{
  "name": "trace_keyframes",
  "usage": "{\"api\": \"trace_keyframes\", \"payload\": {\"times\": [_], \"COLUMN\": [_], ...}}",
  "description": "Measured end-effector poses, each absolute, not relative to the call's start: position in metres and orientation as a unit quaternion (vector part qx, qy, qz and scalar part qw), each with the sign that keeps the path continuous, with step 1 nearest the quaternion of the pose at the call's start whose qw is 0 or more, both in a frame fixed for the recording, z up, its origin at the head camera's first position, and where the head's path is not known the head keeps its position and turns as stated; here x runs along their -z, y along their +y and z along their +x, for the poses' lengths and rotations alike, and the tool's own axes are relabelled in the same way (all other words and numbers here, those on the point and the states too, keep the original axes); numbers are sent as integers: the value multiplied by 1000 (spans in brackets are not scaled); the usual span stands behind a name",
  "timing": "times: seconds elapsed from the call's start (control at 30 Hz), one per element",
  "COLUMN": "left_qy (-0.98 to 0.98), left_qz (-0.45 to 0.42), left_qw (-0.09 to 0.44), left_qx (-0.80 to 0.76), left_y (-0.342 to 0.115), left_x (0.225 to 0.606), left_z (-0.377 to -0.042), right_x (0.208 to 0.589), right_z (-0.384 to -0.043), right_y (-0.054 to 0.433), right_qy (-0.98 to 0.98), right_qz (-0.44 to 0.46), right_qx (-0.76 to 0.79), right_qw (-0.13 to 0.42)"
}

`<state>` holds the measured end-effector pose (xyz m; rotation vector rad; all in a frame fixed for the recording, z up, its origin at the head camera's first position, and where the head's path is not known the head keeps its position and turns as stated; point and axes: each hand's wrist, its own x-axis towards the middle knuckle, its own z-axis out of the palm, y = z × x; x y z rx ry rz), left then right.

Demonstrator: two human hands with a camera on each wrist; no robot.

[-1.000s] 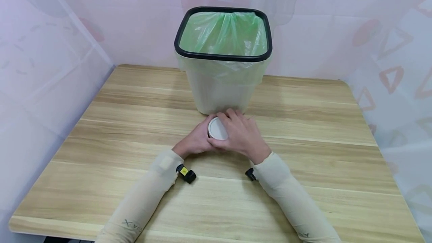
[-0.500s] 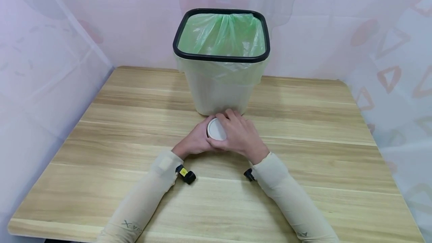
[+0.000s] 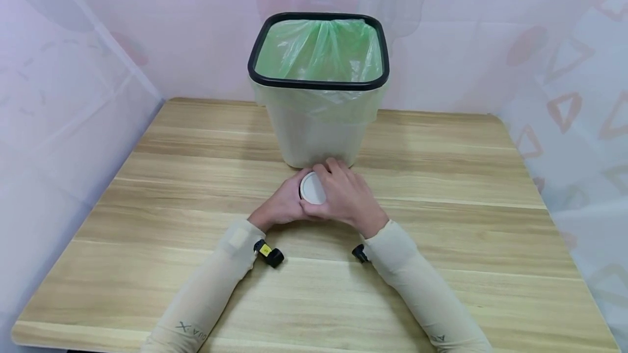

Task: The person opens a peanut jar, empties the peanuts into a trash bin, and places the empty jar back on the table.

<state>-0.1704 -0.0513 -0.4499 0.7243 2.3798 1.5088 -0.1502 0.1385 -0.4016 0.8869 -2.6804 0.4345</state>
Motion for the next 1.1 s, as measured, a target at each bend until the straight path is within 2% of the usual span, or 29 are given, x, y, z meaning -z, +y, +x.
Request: {"api": "trace_keyframes", "payload": {"times": [0.7, 1.1], "left_qy": [764, 726], "left_qz": [254, 272], "left_qw": [136, 117], "left_qx": [-578, -621], "left_y": [-49, -43], "left_x": [440, 428], "left_z": [-168, -165], "right_x": [379, 360], "right_z": [-147, -142], "right_y": [138, 141], "right_qy": [-924, -919], "right_qz": [314, 314], "right_qx": [-164, -164], "right_qw": [145, 171]}}
